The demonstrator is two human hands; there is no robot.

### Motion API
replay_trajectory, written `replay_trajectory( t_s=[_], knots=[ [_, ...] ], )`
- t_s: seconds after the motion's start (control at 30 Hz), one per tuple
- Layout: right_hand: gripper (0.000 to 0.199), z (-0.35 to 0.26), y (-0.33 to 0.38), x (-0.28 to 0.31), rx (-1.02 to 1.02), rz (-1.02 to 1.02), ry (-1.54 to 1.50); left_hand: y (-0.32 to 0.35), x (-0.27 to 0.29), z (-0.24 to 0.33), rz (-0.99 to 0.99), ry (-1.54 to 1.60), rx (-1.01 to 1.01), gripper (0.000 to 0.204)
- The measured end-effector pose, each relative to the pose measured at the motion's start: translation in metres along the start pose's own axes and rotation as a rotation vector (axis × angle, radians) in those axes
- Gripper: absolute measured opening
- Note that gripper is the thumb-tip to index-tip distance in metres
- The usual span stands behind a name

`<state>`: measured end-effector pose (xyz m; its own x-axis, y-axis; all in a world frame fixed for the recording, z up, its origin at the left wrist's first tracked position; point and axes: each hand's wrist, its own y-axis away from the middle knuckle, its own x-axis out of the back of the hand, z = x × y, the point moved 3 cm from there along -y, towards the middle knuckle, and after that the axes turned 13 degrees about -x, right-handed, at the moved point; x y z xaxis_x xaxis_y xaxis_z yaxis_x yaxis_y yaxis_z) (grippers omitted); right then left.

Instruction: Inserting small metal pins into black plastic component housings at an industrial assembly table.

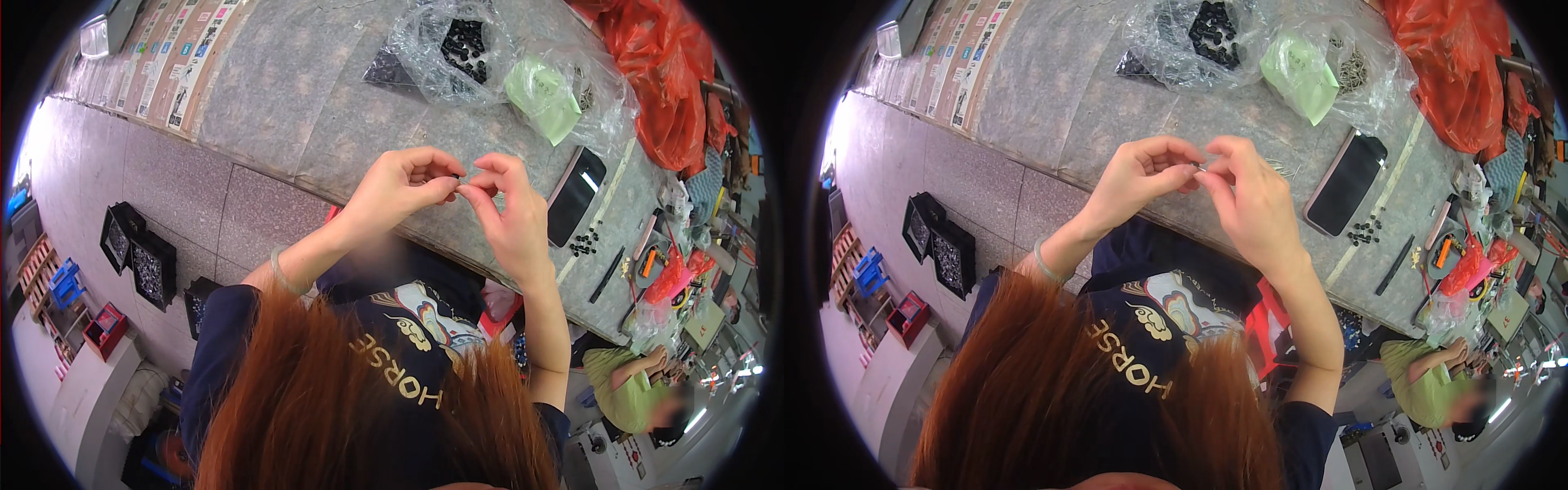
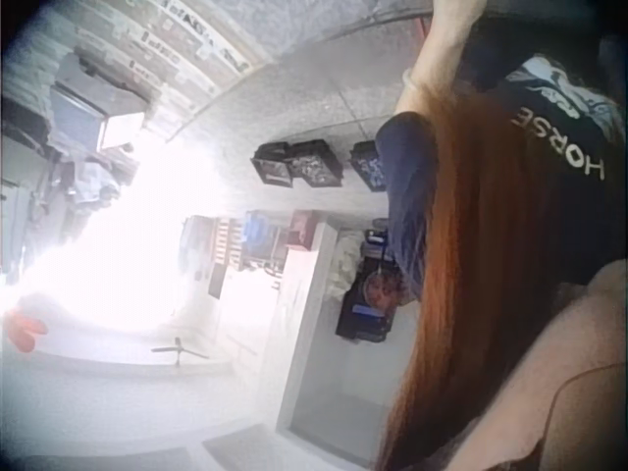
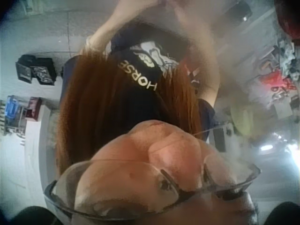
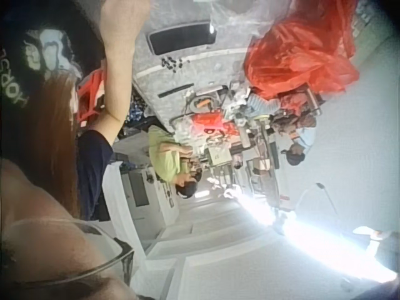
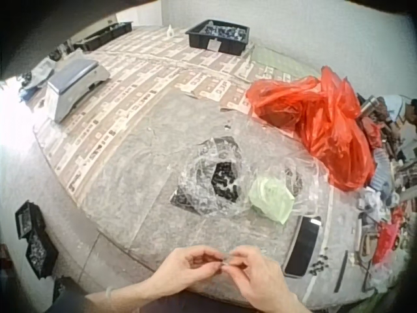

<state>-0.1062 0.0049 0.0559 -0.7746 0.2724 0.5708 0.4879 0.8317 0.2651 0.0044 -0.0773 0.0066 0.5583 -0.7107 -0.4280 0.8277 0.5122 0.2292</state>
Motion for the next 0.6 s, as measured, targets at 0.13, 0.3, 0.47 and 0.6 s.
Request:
replay_trajectory(
  t_s=[0.13, 0.3, 0.47, 0.6],
  knots=[
    [0.024, -0.007, -0.004, -0.003, 0.057, -0.061, 0.065, -0.002, 0.007, -0.002, -0.077, 0.0, -0.04, 0.016],
    [0.028, -0.025, -0.01, 0.004, 0.146, 0.031, 0.101, -0.002, 0.019, -0.003, -0.116, 0.107, -0.022, 0.012],
    [0.016, -0.028, -0.077, 0.023, 0.226, 0.179, 0.203, -0.001, 0.03, -0.001, -0.009, 0.225, -0.024, 0.012],
    [0.013, -0.009, -0.132, -0.003, 0.262, 0.232, 0.518, 0.002, 0.029, 0.003, 0.027, 0.251, -0.051, 0.011]
  ],
)
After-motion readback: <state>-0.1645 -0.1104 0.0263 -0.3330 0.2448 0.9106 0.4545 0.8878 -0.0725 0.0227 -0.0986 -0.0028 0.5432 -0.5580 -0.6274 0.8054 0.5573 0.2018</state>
